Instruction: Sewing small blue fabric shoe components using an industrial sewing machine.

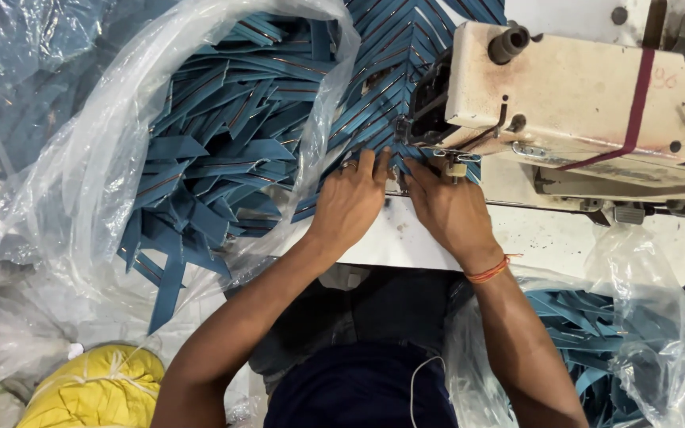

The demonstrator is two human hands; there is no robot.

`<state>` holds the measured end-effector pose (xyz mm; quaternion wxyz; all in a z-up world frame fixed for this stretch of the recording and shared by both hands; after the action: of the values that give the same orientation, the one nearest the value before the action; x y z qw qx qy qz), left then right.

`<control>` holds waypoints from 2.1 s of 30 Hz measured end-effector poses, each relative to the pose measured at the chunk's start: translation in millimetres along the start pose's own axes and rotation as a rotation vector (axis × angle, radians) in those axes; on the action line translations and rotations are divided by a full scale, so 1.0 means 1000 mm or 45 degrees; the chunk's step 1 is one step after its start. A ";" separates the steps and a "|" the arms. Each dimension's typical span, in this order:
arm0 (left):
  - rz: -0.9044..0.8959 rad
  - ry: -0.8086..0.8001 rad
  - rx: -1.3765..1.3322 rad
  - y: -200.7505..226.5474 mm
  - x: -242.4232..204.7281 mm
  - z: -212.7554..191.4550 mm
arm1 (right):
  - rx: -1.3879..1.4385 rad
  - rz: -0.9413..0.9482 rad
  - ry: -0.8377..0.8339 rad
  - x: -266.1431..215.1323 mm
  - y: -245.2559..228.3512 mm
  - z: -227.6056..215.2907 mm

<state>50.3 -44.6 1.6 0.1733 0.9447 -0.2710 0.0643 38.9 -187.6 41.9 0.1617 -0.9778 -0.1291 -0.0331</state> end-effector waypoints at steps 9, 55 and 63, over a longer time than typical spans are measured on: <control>-0.027 -0.016 0.018 0.001 0.003 0.003 | -0.078 -0.119 0.040 0.004 0.000 -0.003; -0.402 -0.028 0.317 -0.110 -0.069 -0.154 | -0.138 0.367 0.007 -0.259 0.329 0.049; 0.136 0.822 -0.371 -0.035 -0.056 -0.221 | -0.400 0.976 -0.236 -0.360 0.254 0.010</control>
<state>15.0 90.3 184.9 0.3793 0.8255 -0.2576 0.3292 -241.1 -503.9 -83.8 -0.0011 -0.9667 0.2364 0.0980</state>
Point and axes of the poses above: each hand's wrist, its own x-axis towards the middle knuckle, its own z-axis out of the palm, y = z × x, the point moved 5 cm from there along x, towards the middle knuckle, and after that the axes turned 5 degrees about -x, right-handed, at the moved point
